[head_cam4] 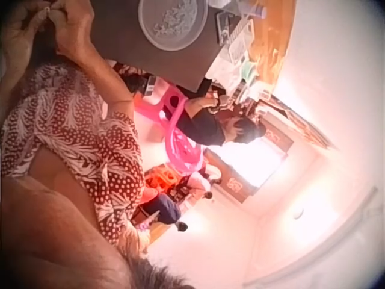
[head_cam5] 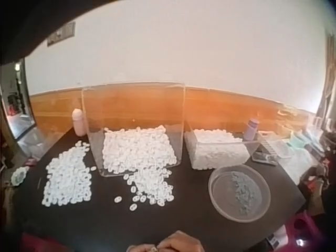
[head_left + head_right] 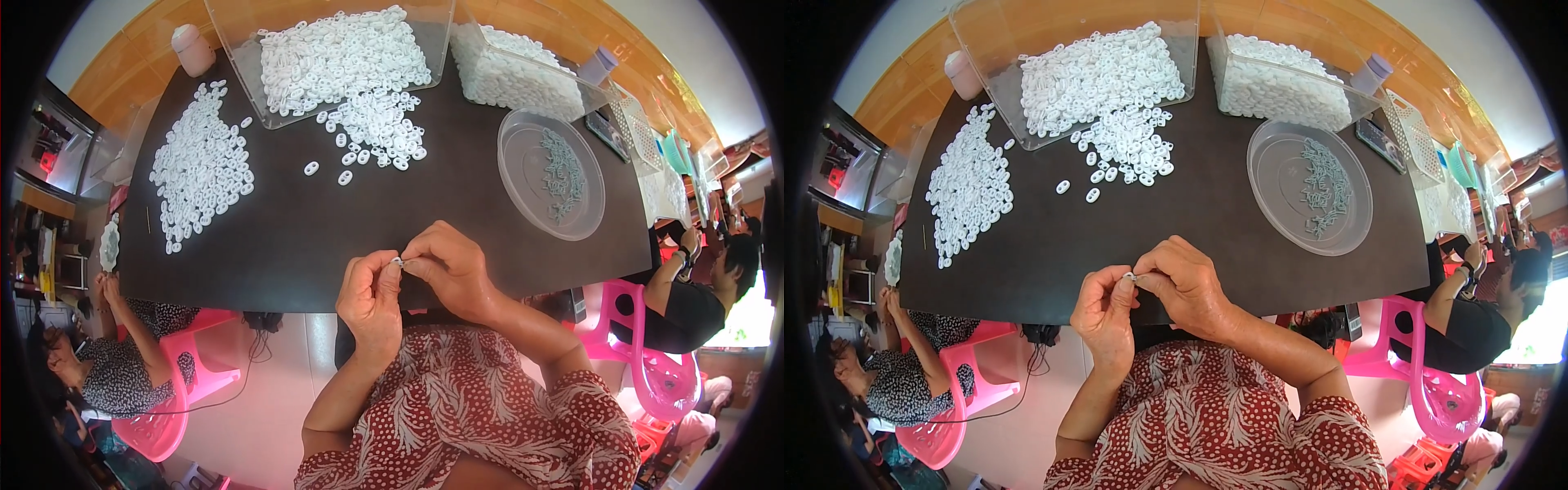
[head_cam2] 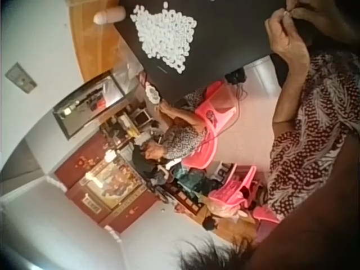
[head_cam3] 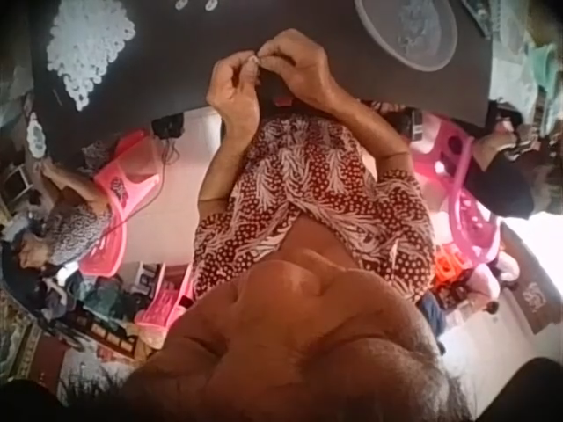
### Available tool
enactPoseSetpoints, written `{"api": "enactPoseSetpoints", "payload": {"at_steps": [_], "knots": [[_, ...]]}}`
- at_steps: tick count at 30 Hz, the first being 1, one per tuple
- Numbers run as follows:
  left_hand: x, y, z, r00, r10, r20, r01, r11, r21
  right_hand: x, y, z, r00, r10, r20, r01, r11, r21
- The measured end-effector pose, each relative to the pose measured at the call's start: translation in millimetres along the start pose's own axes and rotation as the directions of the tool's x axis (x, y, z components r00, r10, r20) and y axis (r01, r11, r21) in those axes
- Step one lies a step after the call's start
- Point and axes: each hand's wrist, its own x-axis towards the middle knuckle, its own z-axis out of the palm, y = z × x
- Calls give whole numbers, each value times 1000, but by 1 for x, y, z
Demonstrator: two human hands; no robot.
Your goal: Manually assembling small plastic components by inserting blue pins into white oval bases.
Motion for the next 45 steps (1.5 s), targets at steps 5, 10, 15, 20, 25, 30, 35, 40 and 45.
{"api": "enactPoseSetpoints", "payload": {"at_steps": [5, 10, 15, 20, 25, 30, 35, 40, 45], "knots": [[-2, 1, 2, 995, 101, -1, -100, 985, 139, 3, 1, 5, 998, -59, -5, 59, 998, -32], [4, 6, -3, 999, 0, -40, -1, 1000, -32, 14, 2, 3, 989, -81, 125, 86, 996, -38], [14, 0, -22, 993, -95, -73, 74, 965, -250, 63, 22, 10, 979, -179, 93, 194, 962, -190], [14, -1, -31, 993, -88, -80, 60, 952, -300, 100, 54, 39, 907, -362, 216, 420, 733, -534], [15, -1, -34, 985, -133, -107, 88, 934, -347, 108, 59, 48, 868, -323, 378, 496, 606, -621], [19, 0, -38, 988, -131, -87, 90, 923, -373, 99, 54, 43, 846, -359, 395, 529, 661, -533], [21, 3, -39, 986, -147, -78, 106, 916, -387, 83, 43, 33, 846, -315, 431, 503, 740, -446], [24, 5, -43, 983, -143, -111, 97, 934, -345, 74, 39, 34, 922, -260, 286, 371, 803, -466], [25, 6, -44, 984, -134, -120, 86, 937, -337, 72, 47, 41, 913, -260, 313, 390, 778, -492]]}}
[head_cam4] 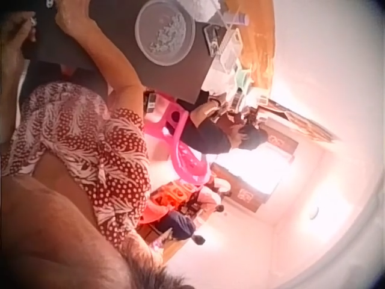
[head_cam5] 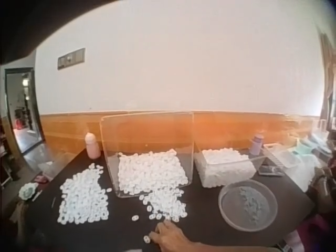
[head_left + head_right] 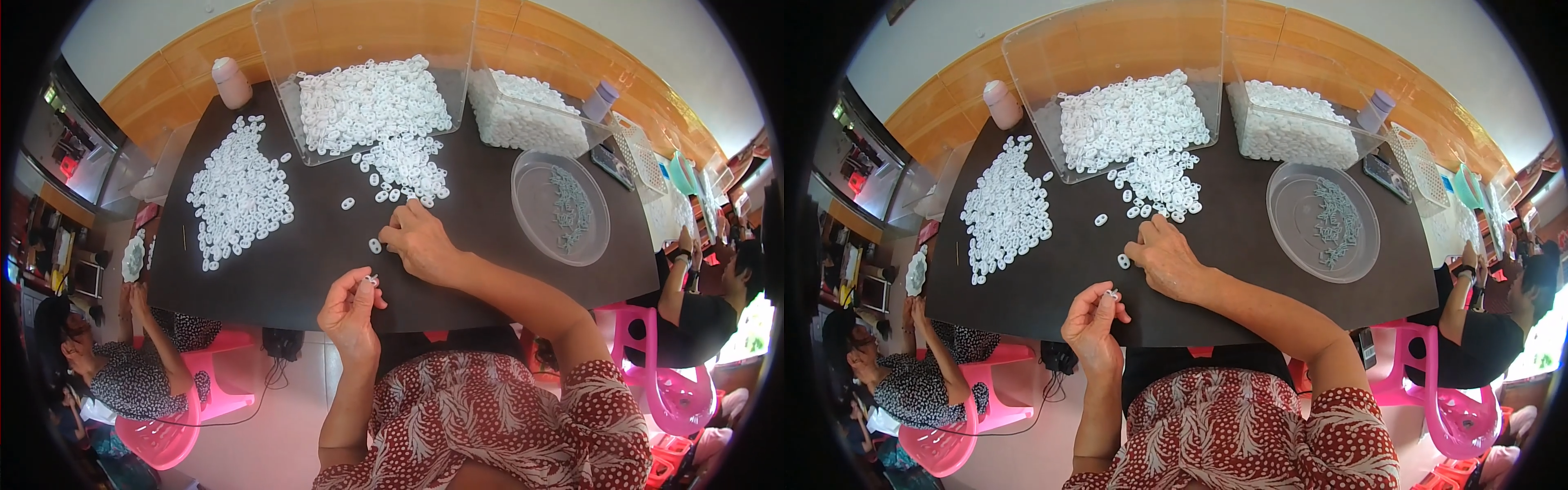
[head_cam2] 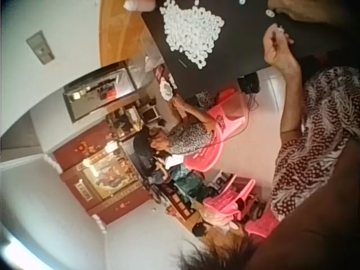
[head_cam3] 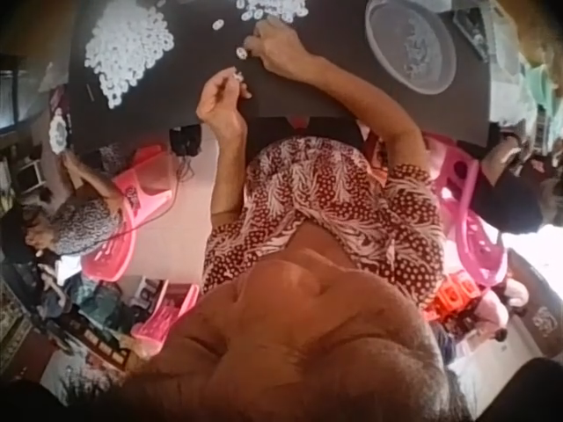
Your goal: Manually assembling small plastic components by inserting blue pins into white oval bases.
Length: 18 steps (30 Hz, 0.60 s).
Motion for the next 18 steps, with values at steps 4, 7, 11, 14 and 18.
{"api": "enactPoseSetpoints", "payload": {"at_steps": [4, 7, 11, 14, 18], "knots": [[2, -2, -1, 999, 15, -43, -16, 1000, -24, -3, -1, 5, 997, 61, -39, -57, 993, 101], [8, 3, -7, 995, 38, -88, -40, 999, -11, 0, -3, 2, 992, 120, -39, -112, 981, 160], [12, 8, -14, 989, 37, -145, -37, 999, 0, 10, -11, 5, 996, 87, -4, -85, 974, 209], [11, 8, -15, 989, 49, -141, -50, 999, -1, 14, -16, 8, 1000, -16, 14, 13, 984, 178], [10, 7, -18, 988, 36, -150, -38, 999, -11, 15, -15, 8, 990, -111, 81, 100, 986, 131]]}}
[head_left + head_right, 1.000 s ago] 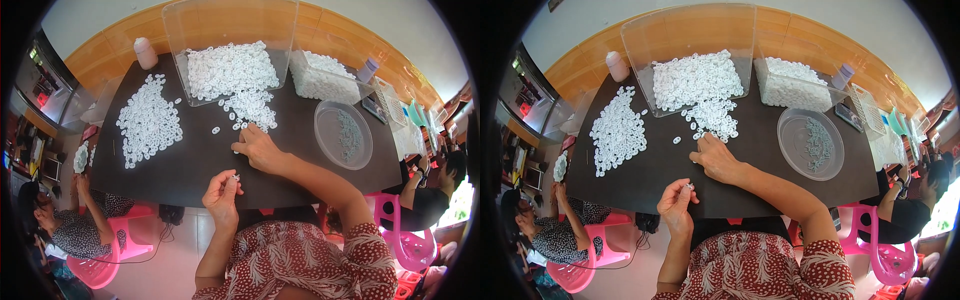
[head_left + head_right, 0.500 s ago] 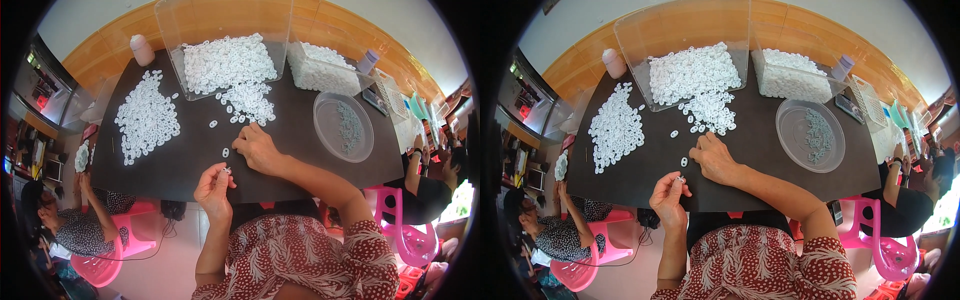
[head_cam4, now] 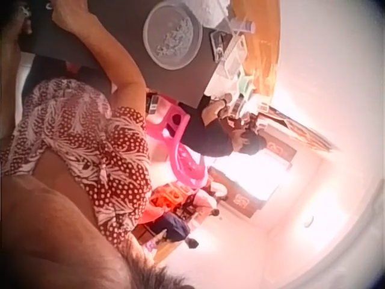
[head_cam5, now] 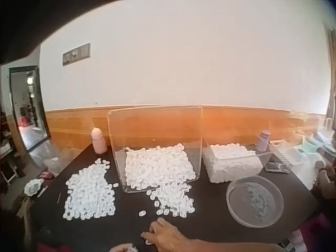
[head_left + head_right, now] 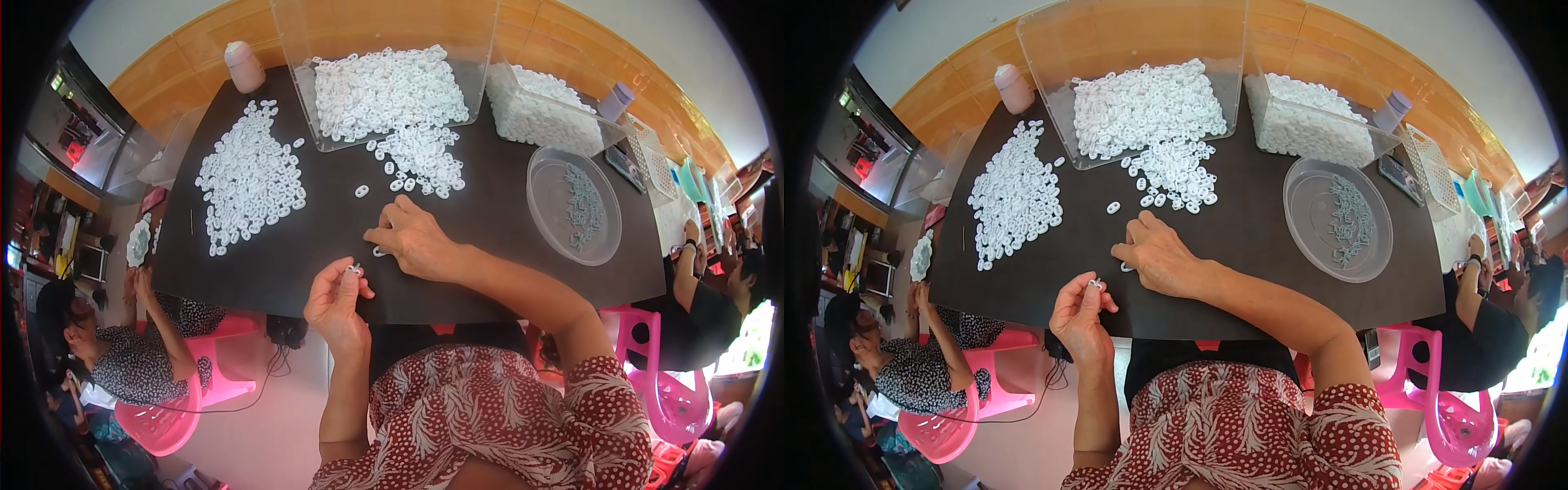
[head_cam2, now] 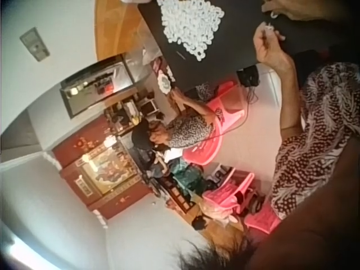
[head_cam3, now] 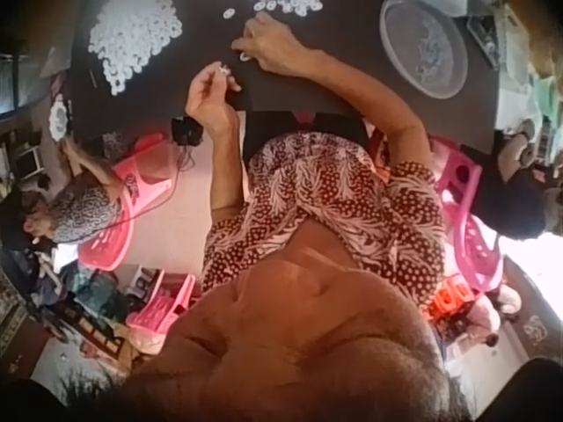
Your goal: Manually assembling small plastic components by inserting blue pins into white oval bases.
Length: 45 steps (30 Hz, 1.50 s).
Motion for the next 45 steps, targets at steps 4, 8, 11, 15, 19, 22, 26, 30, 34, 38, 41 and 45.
{"api": "enactPoseSetpoints", "payload": {"at_steps": [4, 8, 11, 15, 19, 22, 26, 30, 34, 38, 41, 45], "knots": [[0, 1, -1, 1000, -15, -16, 15, 1000, 3, -3, -3, -5, 999, -46, 26, 46, 999, 10], [-1, -1, -1, 999, -21, 27, 21, 1000, -19, -10, -5, -3, 999, -38, -3, 38, 999, -3], [-2, -2, -2, 999, -20, 33, 20, 999, -26, -19, -2, -7, 999, -14, -38, 14, 1000, 11], [-4, 0, -1, 999, -30, 22, 30, 999, -16, -24, -6, -16, 992, 94, -81, -86, 991, 97], [-6, 2, 3, 1000, -30, 11, 30, 1000, -9, -29, -15, -19, 1000, 0, 9, -1, 996, 90], [-7, 1, 7, 1000, -30, 8, 30, 999, -10, -28, -10, -15, 998, -27, 50, 26, 999, 21], [-10, -1, 9, 999, -26, 33, 26, 1000, -4, -31, -9, -12, 1000, -16, -1, 16, 998, -59], [-17, -3, 16, 993, -85, 85, 90, 995, -48, -40, -11, -23, 966, 239, -97, -202, 935, 290], [-25, -7, 29, 966, -190, 175, 213, 969, -123, -44, -20, -38, 721, 669, 183, -512, 335, 791], [-32, -9, 45, 944, -235, 232, 254, 965, -58, -54, -30, -37, 666, 726, 170, -415, 172, 893], [-32, -10, 50, 938, -231, 259, 255, 965, -64, -58, -43, -42, 632, 748, 203, -323, 17, 946], [-33, -11, 52, 938, -220, 267, 248, 966, -72, -70, -42, -38, 632, 769, 97, -255, 88, 963]]}}
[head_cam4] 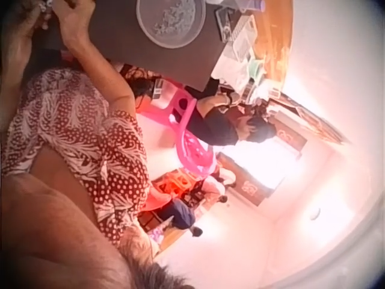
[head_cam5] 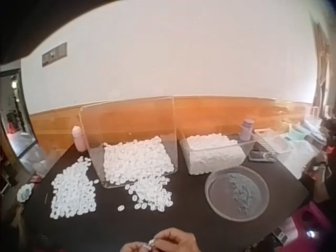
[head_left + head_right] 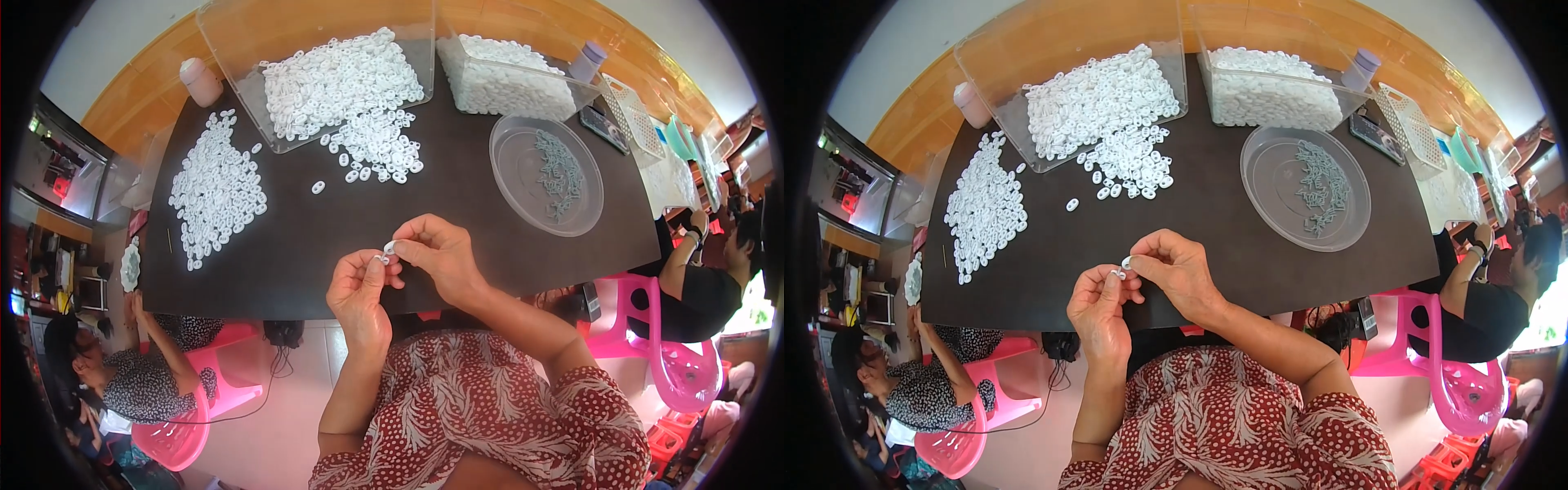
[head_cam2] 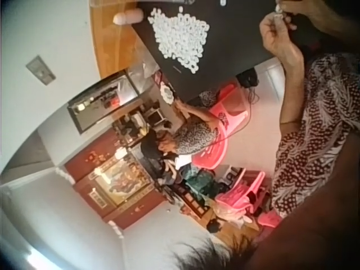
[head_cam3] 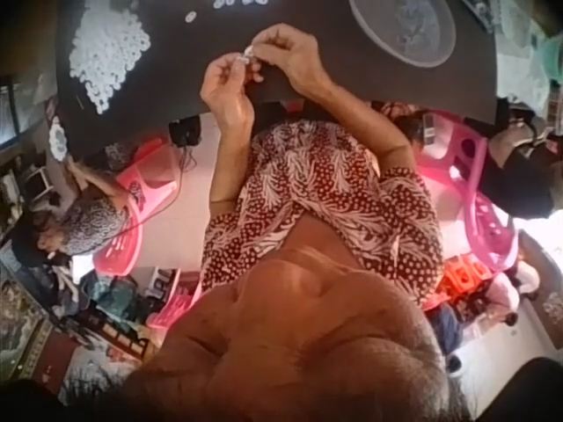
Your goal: Manually assembling small plastic components by inserting blue pins into white oval bases.
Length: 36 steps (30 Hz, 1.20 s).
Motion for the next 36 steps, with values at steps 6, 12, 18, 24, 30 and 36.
{"api": "enactPoseSetpoints", "payload": {"at_steps": [6, 12, 18, 24, 30, 36], "knots": [[-2, 0, 10, 1000, -16, 12, 15, 1000, 17, -5, -8, -14, 997, -36, 74, 43, 994, -99], [-3, 0, 18, 999, -41, 0, 41, 999, 34, -6, -14, -21, 1000, -30, 5, 31, 999, -44], [-7, -2, 19, 1000, 9, 9, -9, 996, 84, -2, -18, -26, 983, 166, -82, -158, 982, 100], [-8, -6, 17, 999, 54, 6, -54, 982, 181, -1, -15, -22, 987, 149, -52, -142, 982, 126], [-7, -7, 15, 998, 55, -14, -51, 978, 203, -1, -15, -16, 992, 103, -71, -101, 994, 37], [-9, -5, 14, 997, 70, -32, -59, 964, 260, -5, -18, -8, 995, 65, -70, -68, 996, -52]]}}
